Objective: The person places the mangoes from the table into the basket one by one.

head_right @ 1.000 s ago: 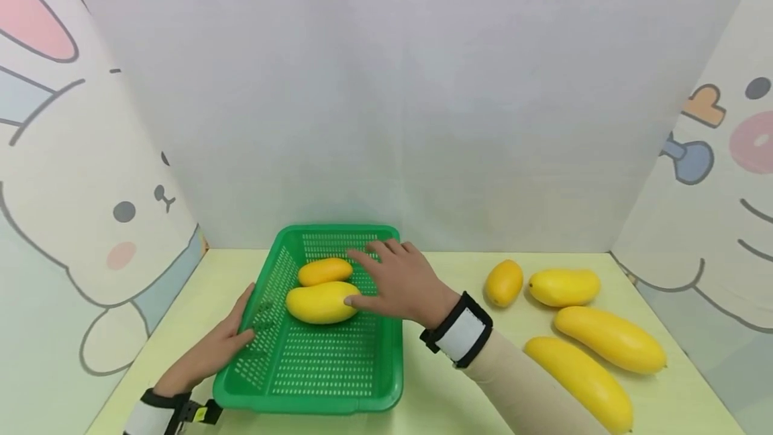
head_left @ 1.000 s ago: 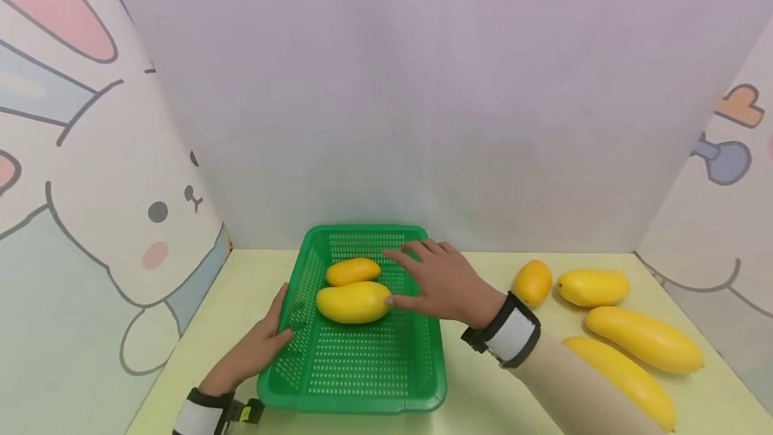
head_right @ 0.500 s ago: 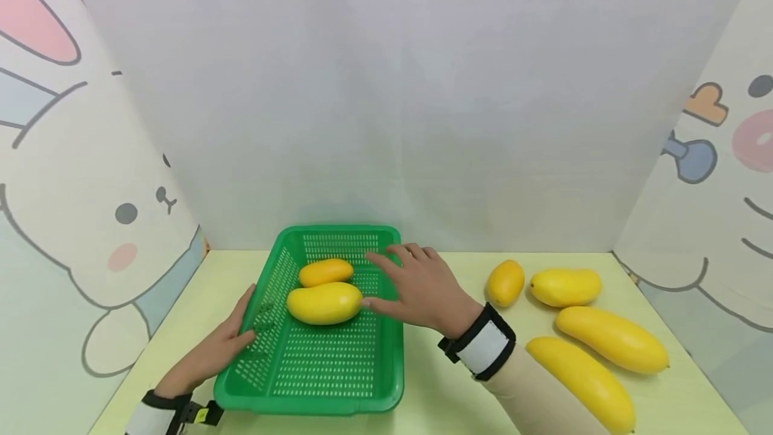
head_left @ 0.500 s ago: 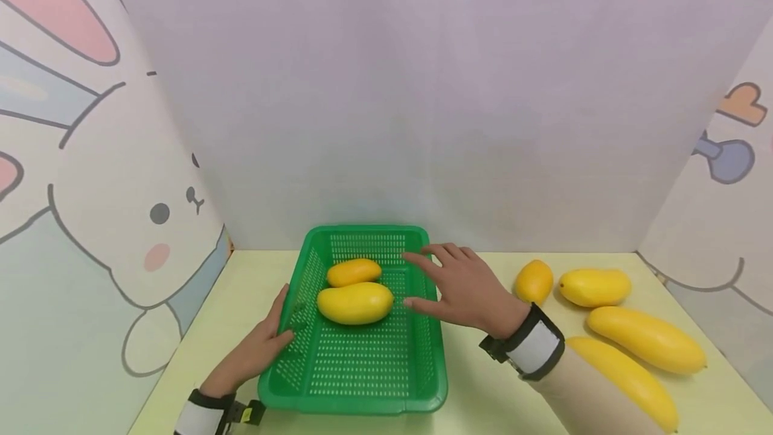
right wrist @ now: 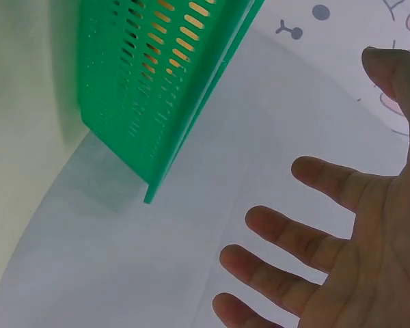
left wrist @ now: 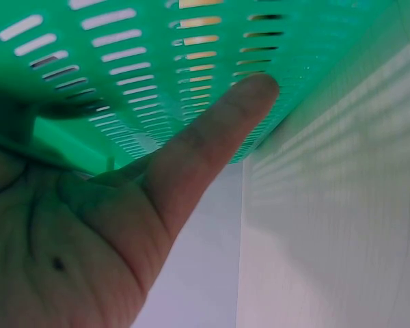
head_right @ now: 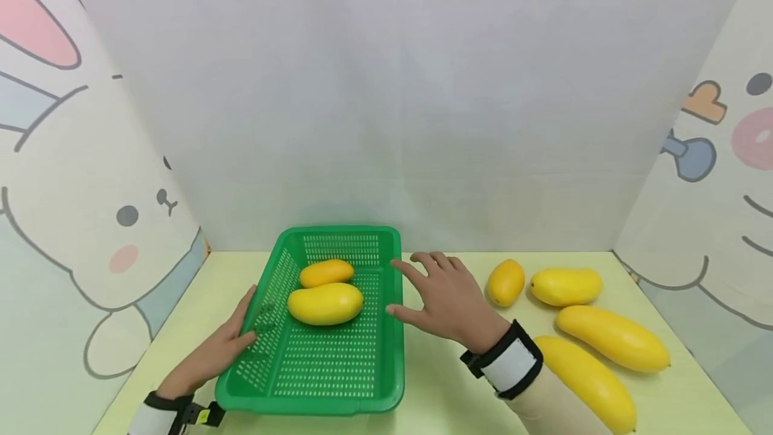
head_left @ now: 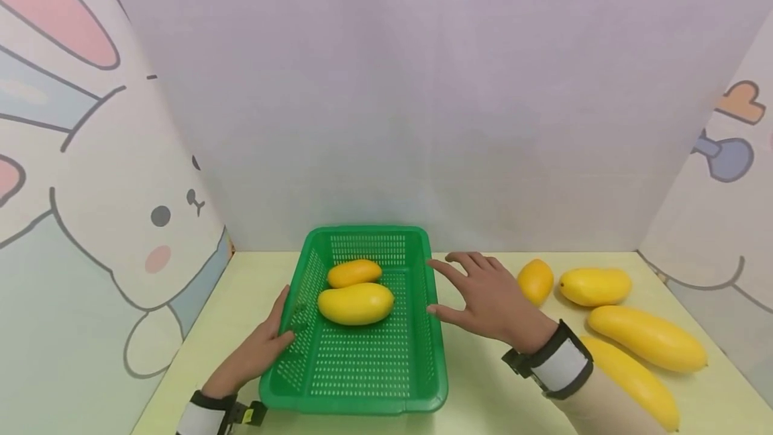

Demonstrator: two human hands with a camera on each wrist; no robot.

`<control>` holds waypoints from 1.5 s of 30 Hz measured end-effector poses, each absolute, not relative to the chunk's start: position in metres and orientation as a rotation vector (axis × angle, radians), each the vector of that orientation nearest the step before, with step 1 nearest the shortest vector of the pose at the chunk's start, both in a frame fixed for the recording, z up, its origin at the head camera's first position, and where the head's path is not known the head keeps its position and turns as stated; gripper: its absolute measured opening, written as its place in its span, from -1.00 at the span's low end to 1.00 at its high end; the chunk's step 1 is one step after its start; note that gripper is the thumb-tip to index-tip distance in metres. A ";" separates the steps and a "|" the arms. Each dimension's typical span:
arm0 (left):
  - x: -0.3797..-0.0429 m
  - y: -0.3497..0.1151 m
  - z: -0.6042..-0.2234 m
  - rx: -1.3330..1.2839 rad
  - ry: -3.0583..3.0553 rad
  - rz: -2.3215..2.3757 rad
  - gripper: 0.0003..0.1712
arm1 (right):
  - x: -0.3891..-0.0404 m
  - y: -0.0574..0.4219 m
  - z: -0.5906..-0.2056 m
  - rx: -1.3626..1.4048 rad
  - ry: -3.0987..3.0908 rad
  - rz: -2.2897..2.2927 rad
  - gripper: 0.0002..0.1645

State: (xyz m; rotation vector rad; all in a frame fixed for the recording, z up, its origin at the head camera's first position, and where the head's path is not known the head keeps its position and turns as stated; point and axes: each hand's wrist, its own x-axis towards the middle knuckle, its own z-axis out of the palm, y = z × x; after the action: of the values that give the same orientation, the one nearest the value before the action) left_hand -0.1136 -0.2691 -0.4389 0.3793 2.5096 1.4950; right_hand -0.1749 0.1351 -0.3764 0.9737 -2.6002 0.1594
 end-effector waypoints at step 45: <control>-0.115 -0.270 -0.440 0.400 2.514 1.509 -0.10 | -0.149 0.264 -0.456 0.528 -2.671 0.149 0.04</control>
State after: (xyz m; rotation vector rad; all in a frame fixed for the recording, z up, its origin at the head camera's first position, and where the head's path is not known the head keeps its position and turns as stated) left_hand -0.1147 -0.2705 -0.4400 0.3995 2.5137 1.5089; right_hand -0.1486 0.2635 -0.4559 0.5284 -2.6713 0.1492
